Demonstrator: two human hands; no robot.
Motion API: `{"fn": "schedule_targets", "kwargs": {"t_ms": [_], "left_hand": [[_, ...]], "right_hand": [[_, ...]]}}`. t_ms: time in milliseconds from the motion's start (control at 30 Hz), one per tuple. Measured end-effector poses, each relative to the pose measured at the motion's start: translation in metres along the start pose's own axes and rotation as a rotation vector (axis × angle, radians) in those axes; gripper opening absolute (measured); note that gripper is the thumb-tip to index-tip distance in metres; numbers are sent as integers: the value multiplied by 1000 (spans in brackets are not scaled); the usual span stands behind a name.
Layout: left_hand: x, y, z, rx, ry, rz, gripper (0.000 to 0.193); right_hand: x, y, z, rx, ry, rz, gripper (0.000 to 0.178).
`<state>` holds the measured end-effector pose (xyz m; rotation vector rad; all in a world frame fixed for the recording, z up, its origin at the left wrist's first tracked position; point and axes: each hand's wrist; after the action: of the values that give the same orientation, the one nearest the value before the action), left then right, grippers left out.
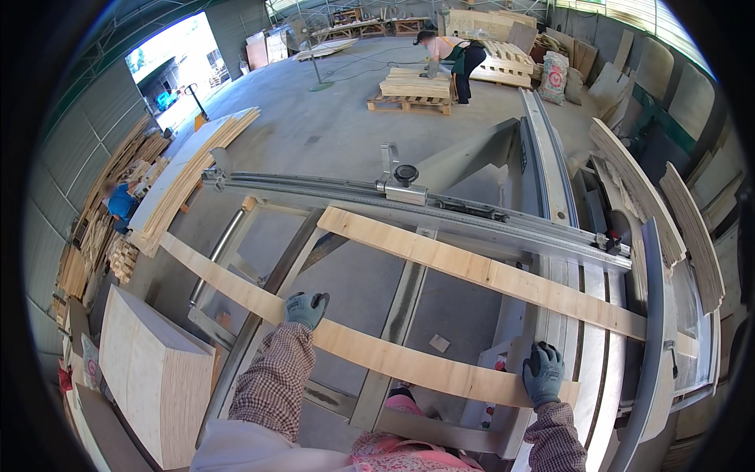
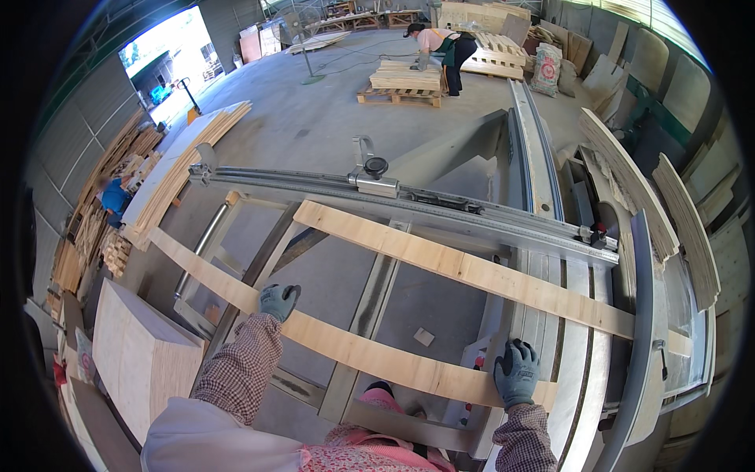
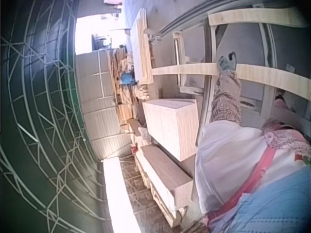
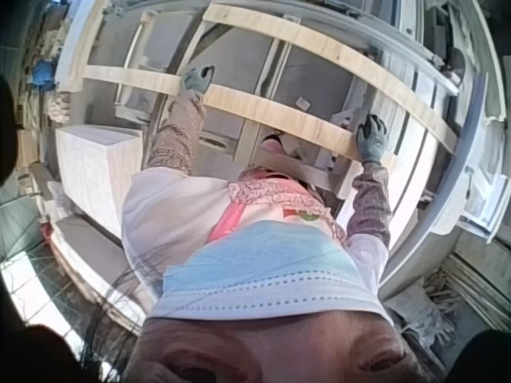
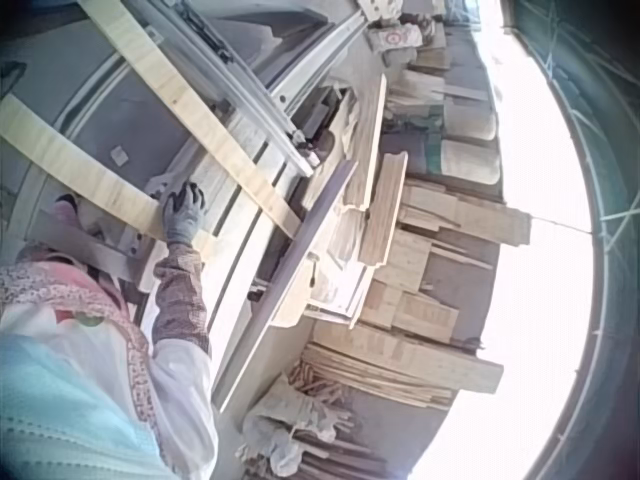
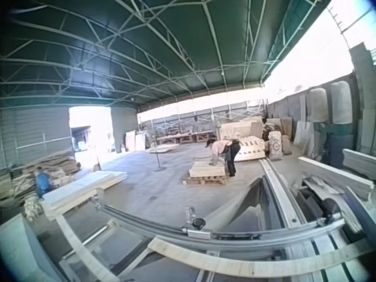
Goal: The person feeds wooden planks through a table saw to cut them to size. They guide the wood with gloved hands, remove the cut pieces, and place them on a nearby stack. The person then walks to a workbench and picks up a small wooden block.
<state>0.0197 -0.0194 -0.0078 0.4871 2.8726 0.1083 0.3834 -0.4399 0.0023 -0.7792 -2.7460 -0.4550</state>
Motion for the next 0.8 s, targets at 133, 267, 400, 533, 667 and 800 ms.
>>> {"fn": "schedule_targets", "kwargs": {"t_ms": [133,267,400,533,667,800], "left_hand": [[1,2,2,28,30,-7,31],[3,3,4,32,36,-8,31],[-8,-1,-7,32,-33,-4,30],[-6,-1,-8,42,-8,-10,29],[-4,0,-5,46,14,-10,29],[-1,1,-2,46,16,-4,30]], "right_hand": [[-2,0,1,-3,2,-5,44],[-2,0,2,-5,-2,-8,44],[-3,-1,2,-6,-7,7,44],[-3,-1,3,-9,-10,-2,44],[-2,-1,3,-13,-10,-4,44],[-1,0,2,-10,-9,2,44]]}}
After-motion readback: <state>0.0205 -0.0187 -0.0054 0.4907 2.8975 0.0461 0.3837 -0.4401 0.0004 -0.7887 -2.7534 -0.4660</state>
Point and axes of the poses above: each hand's wrist, its own y-axis towards the middle knuckle, its own z-axis out of the palm, x = y × z, and after that the axes turned 10 degrees about -z, right-handed
